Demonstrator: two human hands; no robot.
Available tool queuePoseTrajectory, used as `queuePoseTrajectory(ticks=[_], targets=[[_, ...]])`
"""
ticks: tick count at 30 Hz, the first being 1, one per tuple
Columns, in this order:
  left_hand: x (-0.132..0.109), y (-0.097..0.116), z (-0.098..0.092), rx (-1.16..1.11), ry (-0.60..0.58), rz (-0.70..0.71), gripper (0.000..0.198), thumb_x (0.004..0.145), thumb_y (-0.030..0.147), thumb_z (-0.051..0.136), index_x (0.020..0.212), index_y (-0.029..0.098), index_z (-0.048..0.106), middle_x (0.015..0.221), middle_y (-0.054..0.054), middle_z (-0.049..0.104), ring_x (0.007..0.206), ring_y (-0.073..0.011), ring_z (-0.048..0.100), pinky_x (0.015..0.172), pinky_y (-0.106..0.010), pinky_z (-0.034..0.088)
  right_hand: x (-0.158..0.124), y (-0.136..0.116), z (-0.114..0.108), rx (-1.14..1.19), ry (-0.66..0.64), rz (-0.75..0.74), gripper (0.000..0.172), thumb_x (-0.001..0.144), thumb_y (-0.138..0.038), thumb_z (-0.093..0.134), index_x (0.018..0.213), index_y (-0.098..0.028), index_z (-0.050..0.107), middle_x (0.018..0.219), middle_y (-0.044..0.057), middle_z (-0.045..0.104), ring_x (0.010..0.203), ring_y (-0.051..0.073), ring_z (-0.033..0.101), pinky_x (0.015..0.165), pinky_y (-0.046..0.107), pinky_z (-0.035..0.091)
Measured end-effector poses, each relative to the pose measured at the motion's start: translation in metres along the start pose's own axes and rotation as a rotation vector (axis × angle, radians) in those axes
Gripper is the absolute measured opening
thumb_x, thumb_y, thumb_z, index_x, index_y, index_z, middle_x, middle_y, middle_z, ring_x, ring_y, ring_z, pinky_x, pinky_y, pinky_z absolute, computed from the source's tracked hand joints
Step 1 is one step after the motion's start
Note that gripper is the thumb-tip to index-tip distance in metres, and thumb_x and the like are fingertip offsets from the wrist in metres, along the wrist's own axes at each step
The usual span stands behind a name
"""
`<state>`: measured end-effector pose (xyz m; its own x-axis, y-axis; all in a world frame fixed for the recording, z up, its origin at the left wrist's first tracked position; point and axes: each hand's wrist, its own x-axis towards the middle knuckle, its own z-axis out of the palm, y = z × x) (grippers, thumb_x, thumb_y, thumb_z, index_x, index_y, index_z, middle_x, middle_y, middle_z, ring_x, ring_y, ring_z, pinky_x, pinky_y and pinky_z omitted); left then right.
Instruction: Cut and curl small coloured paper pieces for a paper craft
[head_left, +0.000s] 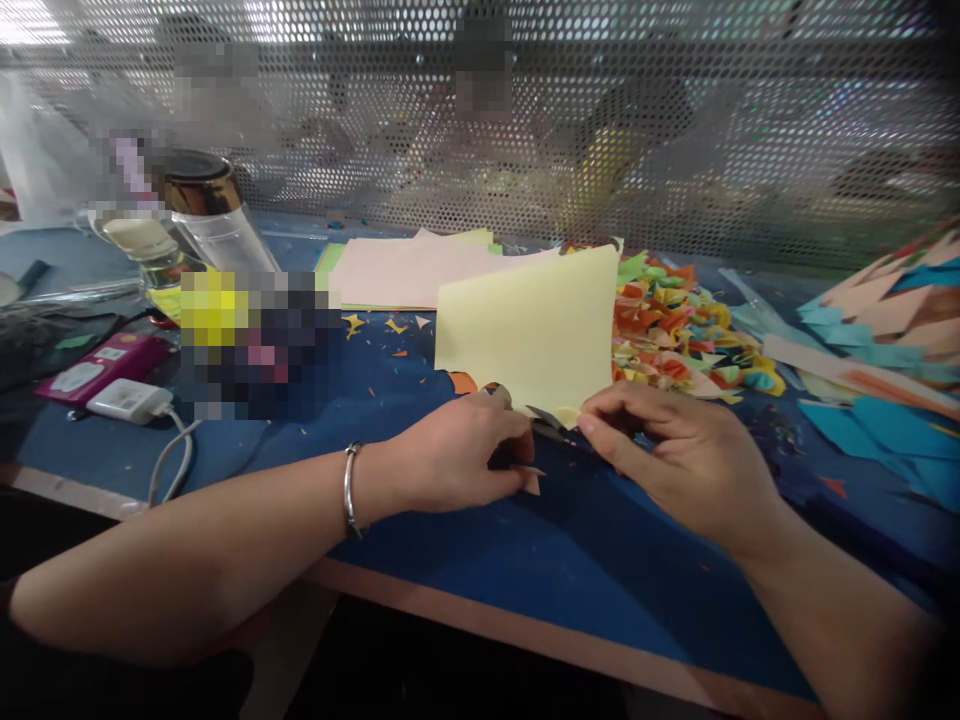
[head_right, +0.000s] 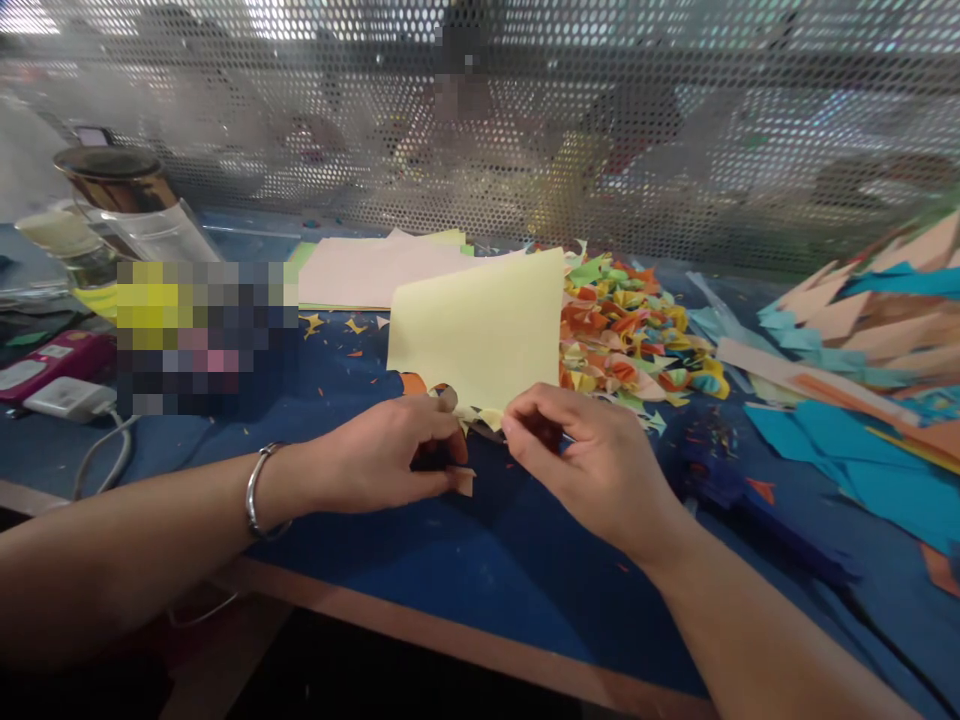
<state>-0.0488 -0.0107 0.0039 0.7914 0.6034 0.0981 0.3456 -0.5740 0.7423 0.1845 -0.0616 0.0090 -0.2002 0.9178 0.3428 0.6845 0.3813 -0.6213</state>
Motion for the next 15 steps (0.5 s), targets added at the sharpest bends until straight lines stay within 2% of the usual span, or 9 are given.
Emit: queuePoseTrajectory(ticks=[3, 7, 11, 15], targets=[[0.002, 0.002, 0.000, -0.029, 0.059, -0.048, 0.008, 0.083, 0.016, 0.062, 0.079, 0.018, 0.069, 0.082, -0.005, 0.070, 0.071, -0.0144, 0.059, 0.067, -0.029, 0.046, -0.001, -0.002, 0.001, -0.032, -0.041, -0.077, 0.018, 0.096, -0.029, 0.059, 0.081, -0.025, 0.067, 0.070, -0.002, 0.067, 0.059, 0.014, 0.060, 0.057, 0.027, 0.047], [0.004, 0.004, -0.003, -0.230, 0.168, -0.170, 0.004, 0.084, 0.021, 0.062, 0.082, 0.019, 0.065, 0.085, -0.006, 0.077, 0.070, -0.0130, 0.064, 0.064, -0.027, 0.047, -0.001, -0.009, 0.002, -0.032, -0.052, -0.160, 0.017, 0.096, -0.027, 0.059, 0.080, -0.025, 0.066, 0.068, -0.002, 0.065, 0.055, 0.012, 0.056, 0.054, 0.026, 0.045], [0.006, 0.001, -0.003, -0.497, 0.116, -0.215, 0.018, 0.088, 0.035, 0.067, 0.084, 0.017, 0.066, 0.085, -0.008, 0.078, 0.071, -0.0126, 0.068, 0.066, -0.026, 0.053, 0.000, -0.012, 0.001, -0.029, -0.074, -0.193, 0.018, 0.097, -0.028, 0.059, 0.081, -0.024, 0.066, 0.069, -0.001, 0.066, 0.053, 0.012, 0.056, 0.053, 0.026, 0.044], [0.007, -0.002, -0.002, -0.698, 0.047, -0.266, 0.017, 0.089, 0.032, 0.070, 0.085, 0.015, 0.069, 0.084, -0.006, 0.077, 0.071, -0.0115, 0.071, 0.073, -0.026, 0.059, 0.001, -0.010, 0.003, -0.034, -0.085, -0.231, 0.017, 0.097, -0.025, 0.059, 0.082, -0.024, 0.066, 0.070, -0.001, 0.066, 0.054, 0.012, 0.056, 0.052, 0.024, 0.044]])
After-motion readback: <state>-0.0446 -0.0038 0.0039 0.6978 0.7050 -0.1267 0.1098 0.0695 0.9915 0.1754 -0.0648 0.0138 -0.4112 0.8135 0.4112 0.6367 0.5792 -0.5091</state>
